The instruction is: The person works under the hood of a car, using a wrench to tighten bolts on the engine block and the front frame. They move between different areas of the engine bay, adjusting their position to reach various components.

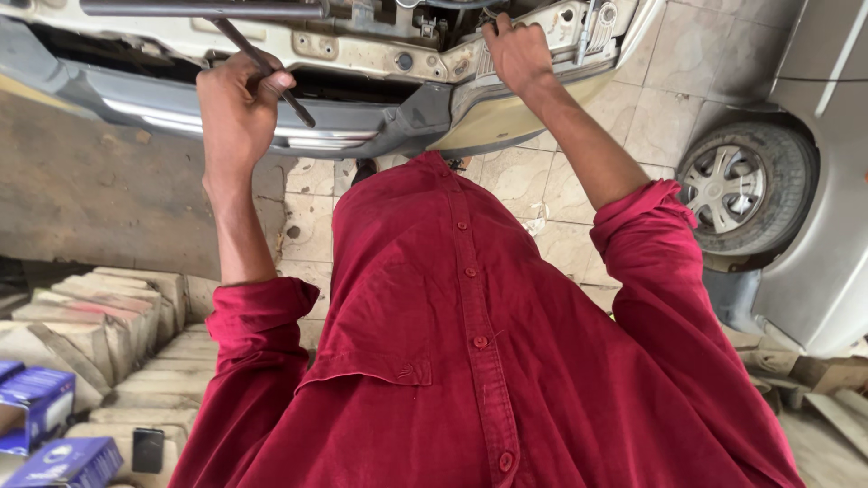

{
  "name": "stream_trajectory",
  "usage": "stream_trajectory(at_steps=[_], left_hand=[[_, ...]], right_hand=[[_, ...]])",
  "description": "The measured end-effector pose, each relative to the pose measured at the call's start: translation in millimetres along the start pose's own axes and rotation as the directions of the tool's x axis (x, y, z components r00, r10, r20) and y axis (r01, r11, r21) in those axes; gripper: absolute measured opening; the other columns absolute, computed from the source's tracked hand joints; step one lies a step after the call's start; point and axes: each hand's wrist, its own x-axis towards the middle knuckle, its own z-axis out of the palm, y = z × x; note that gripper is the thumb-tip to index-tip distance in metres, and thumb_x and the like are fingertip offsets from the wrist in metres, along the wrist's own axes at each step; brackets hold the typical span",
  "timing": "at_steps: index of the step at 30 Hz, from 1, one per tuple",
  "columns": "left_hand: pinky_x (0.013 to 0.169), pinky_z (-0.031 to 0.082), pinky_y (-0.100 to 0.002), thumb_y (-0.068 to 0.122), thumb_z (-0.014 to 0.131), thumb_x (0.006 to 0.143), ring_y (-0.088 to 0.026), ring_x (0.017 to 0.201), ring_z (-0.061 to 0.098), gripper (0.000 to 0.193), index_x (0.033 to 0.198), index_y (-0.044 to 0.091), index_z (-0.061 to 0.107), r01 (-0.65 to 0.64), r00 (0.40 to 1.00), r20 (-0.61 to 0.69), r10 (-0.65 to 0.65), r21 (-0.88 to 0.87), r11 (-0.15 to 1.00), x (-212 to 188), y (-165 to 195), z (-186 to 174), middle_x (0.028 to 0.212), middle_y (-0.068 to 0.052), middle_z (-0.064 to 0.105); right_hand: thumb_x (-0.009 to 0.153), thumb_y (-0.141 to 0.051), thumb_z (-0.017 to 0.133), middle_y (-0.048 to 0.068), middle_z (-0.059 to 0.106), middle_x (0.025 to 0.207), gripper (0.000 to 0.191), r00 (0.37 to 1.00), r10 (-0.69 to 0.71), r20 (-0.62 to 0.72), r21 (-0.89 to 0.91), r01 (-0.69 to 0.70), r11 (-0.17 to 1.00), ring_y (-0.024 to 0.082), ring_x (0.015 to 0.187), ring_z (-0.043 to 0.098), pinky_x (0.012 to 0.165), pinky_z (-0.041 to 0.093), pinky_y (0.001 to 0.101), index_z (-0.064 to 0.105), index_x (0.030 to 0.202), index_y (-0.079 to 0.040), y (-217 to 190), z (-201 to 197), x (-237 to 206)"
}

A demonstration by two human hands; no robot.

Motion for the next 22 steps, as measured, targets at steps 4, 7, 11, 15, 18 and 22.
stream_trajectory(at_steps=[4, 7, 11, 15, 18, 22], left_hand=[[0.056, 0.034, -0.035, 0.002, 0.079, 0.098, -0.016, 0.059, 0.048, 0.010, 0.099, -0.006, 0.073, 0.003, 0.999, -0.055, -0.002, 0.013, 1.000, -19.4, -6.0, -9.5, 0.074, -0.013, 0.063], [0.058, 0.038, -0.035, 0.003, 0.081, 0.099, -0.017, 0.061, 0.047, 0.014, 0.100, -0.007, 0.071, 0.027, 0.993, -0.116, -0.020, 0.060, 0.998, -41.6, -13.0, -21.3, 0.076, -0.016, 0.061], [0.055, 0.037, -0.033, 0.005, 0.080, 0.101, -0.014, 0.058, 0.050, 0.013, 0.101, -0.005, 0.071, 0.161, 0.974, -0.170, -0.152, 0.043, 0.986, -67.3, -17.4, -27.7, 0.077, -0.016, 0.064], [0.054, 0.035, -0.035, 0.009, 0.080, 0.098, -0.018, 0.056, 0.043, 0.016, 0.098, -0.005, 0.073, 0.332, 0.921, -0.221, -0.320, 0.023, 0.943, -93.0, -27.8, -28.6, 0.068, -0.017, 0.059], [0.055, 0.037, -0.034, 0.005, 0.080, 0.099, -0.017, 0.057, 0.046, 0.012, 0.100, -0.005, 0.074, 0.344, 0.909, -0.239, -0.342, -0.034, 0.938, -120.4, -43.2, -32.3, 0.071, -0.016, 0.061], [0.056, 0.040, -0.034, 0.006, 0.080, 0.097, -0.017, 0.058, 0.051, 0.011, 0.102, -0.003, 0.075, 0.356, 0.898, -0.260, -0.354, -0.041, 0.933, -126.8, -74.4, -51.0, 0.072, -0.017, 0.064]], right_hand=[[0.097, -0.022, 0.059, 0.016, 0.071, 0.104, 0.030, 0.994, 0.100, 0.049, -0.003, -0.100, 0.995, 0.026, 0.070, 0.074, 0.058, 0.054, 0.0388, 0.064, 0.122, -0.006, -23.1, -1.9, 24.2], [0.110, -0.035, 0.053, 0.013, 0.076, 0.098, 0.034, 0.961, 0.205, 0.186, 0.067, -0.221, 0.973, 0.027, 0.085, 0.074, 0.069, 0.056, 0.0406, 0.070, 0.113, -0.006, -48.7, -4.1, 41.7], [0.103, -0.023, 0.055, 0.016, 0.077, 0.097, 0.025, 0.960, 0.226, 0.167, 0.127, -0.249, 0.960, 0.027, 0.084, 0.075, 0.066, 0.058, 0.0396, 0.069, 0.111, -0.004, -62.3, -6.6, 61.8], [0.089, -0.015, 0.061, 0.017, 0.075, 0.093, 0.031, 0.979, 0.194, -0.066, 0.137, -0.184, 0.973, 0.027, 0.073, 0.076, 0.059, 0.058, 0.0397, 0.066, 0.116, -0.002, -77.9, -3.5, 74.5], [0.095, -0.011, 0.059, 0.019, 0.073, 0.093, 0.022, 0.985, 0.142, -0.094, 0.086, -0.134, 0.987, 0.030, 0.071, 0.075, 0.054, 0.058, 0.0389, 0.067, 0.114, -0.001, -92.6, 1.6, 84.6], [0.097, -0.012, 0.061, 0.015, 0.071, 0.100, 0.019, 0.983, 0.020, -0.181, 0.006, -0.019, 1.000, 0.031, 0.081, 0.075, 0.068, 0.059, 0.0429, 0.067, 0.113, -0.004, -101.6, -1.2, 104.0]])
